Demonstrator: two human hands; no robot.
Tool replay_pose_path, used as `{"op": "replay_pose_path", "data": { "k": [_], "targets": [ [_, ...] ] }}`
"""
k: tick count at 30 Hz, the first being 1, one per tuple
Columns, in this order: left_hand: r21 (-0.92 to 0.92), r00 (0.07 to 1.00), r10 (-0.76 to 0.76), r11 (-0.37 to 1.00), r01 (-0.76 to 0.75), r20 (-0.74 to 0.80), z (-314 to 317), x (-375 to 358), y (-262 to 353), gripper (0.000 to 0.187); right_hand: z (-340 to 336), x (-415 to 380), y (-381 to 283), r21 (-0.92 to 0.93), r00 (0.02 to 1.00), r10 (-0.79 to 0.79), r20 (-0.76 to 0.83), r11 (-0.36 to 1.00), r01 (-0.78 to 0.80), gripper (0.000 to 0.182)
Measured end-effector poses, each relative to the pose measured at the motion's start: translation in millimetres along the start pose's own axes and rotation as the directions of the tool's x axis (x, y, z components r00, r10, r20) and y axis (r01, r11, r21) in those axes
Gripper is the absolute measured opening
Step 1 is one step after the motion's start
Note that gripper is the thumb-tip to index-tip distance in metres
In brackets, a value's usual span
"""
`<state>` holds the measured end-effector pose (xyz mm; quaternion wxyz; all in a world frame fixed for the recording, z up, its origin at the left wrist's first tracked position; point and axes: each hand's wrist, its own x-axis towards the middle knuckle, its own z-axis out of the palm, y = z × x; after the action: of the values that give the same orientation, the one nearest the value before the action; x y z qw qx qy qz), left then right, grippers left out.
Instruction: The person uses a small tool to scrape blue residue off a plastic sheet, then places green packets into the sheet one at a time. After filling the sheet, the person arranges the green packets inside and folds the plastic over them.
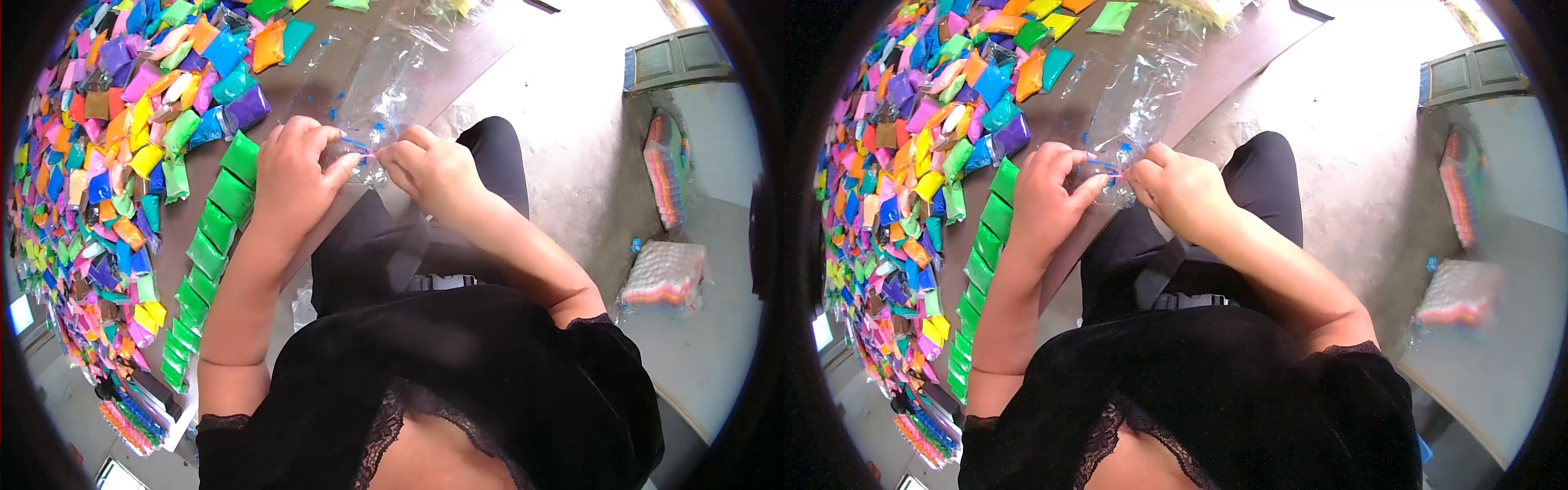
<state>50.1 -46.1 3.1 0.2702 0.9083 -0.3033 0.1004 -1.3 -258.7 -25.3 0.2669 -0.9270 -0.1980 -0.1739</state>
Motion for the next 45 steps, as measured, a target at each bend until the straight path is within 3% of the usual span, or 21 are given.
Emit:
{"op": "replay_pose_path", "data": {
  "k": [1,3,4,6,10,13,15,31,40,42,43,45],
  "targets": [
    [0.012,1.000,0.005,1.000,-0.005,0.003,-1,2,4,0.031,0,0,2,0.062,1.000,0.014,-0.002,0.998,-0.013,0.013],
    [-0.192,0.983,-0.156,0.966,0.171,0.094,-2,6,11,0.026,0,-1,6,0.128,1.000,0.026,-0.016,0.991,-0.024,0.012],
    [-0.181,0.984,-0.150,0.970,0.165,0.093,-2,8,16,0.026,0,-2,9,0.169,0.999,0.029,-0.018,0.985,-0.026,0.011],
    [-0.389,0.897,-0.336,0.815,0.429,0.286,-2,9,23,0.021,-1,-1,14,0.215,0.999,0.029,-0.029,0.976,-0.022,0.010],
    [-0.297,0.936,-0.246,0.901,0.316,0.251,-6,11,25,0.020,-5,0,18,0.247,0.999,0.023,-0.038,0.969,-0.013,0.010],
    [-0.362,0.909,-0.328,0.839,0.406,0.257,-8,13,29,0.018,-9,1,19,0.285,0.998,0.039,-0.049,0.958,-0.024,0.010],
    [-0.514,0.840,-0.431,0.664,0.543,0.330,-5,11,26,0.014,-12,0,18,0.313,0.997,0.049,-0.052,0.949,-0.031,0.011],
    [-0.442,0.859,-0.418,0.737,0.510,0.294,-2,17,28,0.029,-19,0,22,0.355,0.997,0.068,-0.037,0.933,-0.051,0.011],
    [-0.590,0.847,-0.438,0.613,0.526,0.300,-1,18,29,0.020,-18,-1,23,0.362,0.997,0.079,-0.014,0.930,-0.069,0.011],
    [-0.463,0.869,-0.406,0.735,0.495,0.284,-8,20,29,0.024,-17,0,23,0.371,0.997,0.080,-0.013,0.926,-0.069,0.011],
    [-0.463,0.868,-0.408,0.735,0.496,0.283,-14,23,30,0.024,-17,0,23,0.395,0.995,0.076,-0.058,0.917,-0.047,0.010],
    [-0.142,0.969,-0.235,0.964,0.224,-0.071,-33,33,33,0.019,-19,-1,24,0.418,0.993,0.066,-0.097,0.908,-0.020,0.010]
  ]
}}
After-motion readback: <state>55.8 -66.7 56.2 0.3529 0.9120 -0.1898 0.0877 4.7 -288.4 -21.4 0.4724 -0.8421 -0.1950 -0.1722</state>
